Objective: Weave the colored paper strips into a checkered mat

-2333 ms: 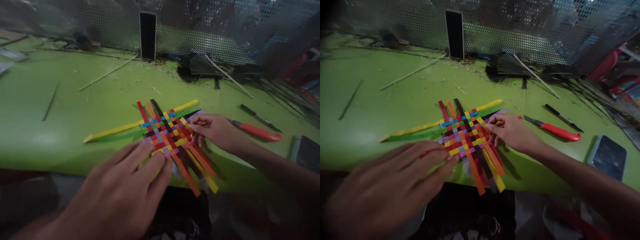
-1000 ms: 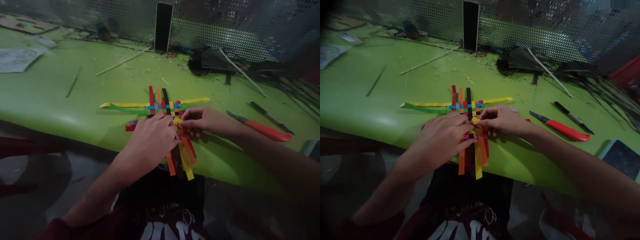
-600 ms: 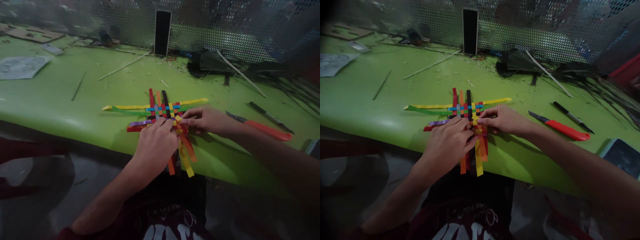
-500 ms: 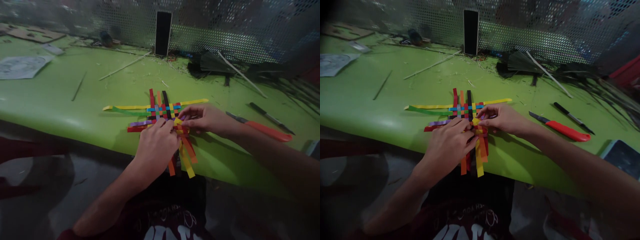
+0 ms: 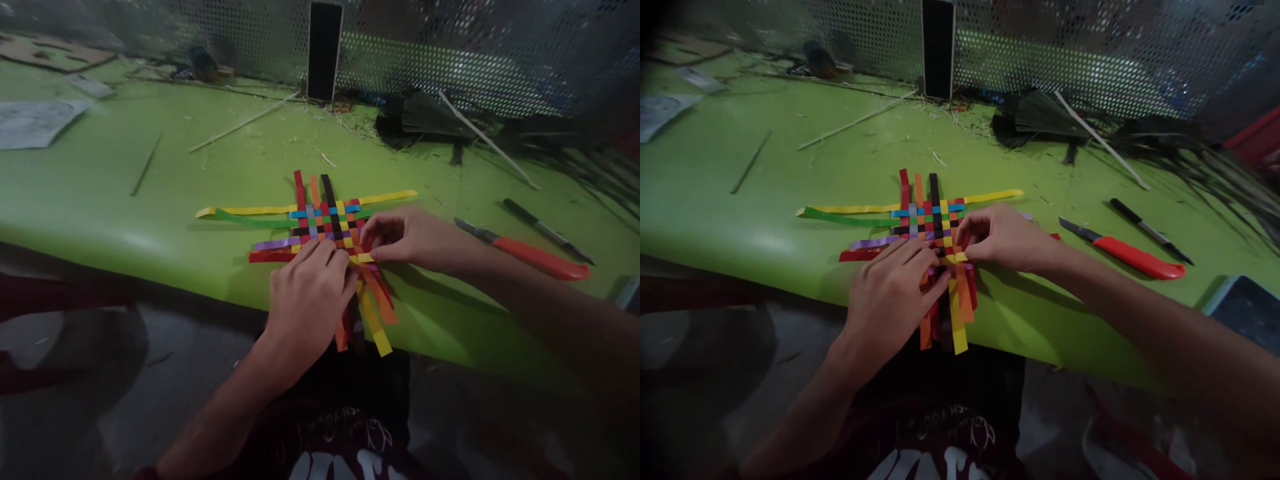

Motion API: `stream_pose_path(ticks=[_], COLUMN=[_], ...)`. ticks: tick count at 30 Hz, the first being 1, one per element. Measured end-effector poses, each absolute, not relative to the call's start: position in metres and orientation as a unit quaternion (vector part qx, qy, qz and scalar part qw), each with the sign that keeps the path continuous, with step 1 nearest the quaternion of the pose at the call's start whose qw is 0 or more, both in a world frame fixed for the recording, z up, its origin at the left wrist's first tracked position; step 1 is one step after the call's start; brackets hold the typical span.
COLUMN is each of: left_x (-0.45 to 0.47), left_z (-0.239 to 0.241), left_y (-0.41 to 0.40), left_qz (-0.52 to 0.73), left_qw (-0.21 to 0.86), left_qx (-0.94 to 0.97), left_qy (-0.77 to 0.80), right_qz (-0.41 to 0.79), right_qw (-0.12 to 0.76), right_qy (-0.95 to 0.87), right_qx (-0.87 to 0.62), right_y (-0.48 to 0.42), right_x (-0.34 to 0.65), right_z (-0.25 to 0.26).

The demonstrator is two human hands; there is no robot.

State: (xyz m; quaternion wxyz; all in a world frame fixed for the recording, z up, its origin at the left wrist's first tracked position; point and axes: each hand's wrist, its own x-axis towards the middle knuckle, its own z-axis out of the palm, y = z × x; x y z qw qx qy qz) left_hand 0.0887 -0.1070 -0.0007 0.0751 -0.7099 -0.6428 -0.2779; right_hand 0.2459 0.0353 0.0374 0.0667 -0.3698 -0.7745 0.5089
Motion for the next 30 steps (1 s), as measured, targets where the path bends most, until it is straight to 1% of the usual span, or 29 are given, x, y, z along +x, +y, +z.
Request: stream_pose_path(ticks=[8,16,19,30], left_x=[0.087,0.084,0.083,0.079], left_z=[-0.003,-0.008,-0.007,-0.009], left_y=[-0.108,-0.105,-0.105,-0.101], left_qz=[-0.293,-0.328,-0.322,-0.331], left_qw=[0.058,0.013,-0.005,-0.013], left_qx=[-0.690,-0.691,-0.686,-0.701], left_qy=[-0.659,-0.644,-0.653,-0.632], right_qz=[0.521,0.551,0.531,0.392], right_qw=[0.036,-0.021,-0.011,0.052], right_qy=[-0.761,-0.770,-0.784,-0.867], right_qx=[-0.384,-0.321,-0.321,-0.302], right_y=[0.035,0.048,0.044,0.027], right_x=[0.243,0.235,0.233,0.233], right_z=[0.043,0.047,0.045,0.045])
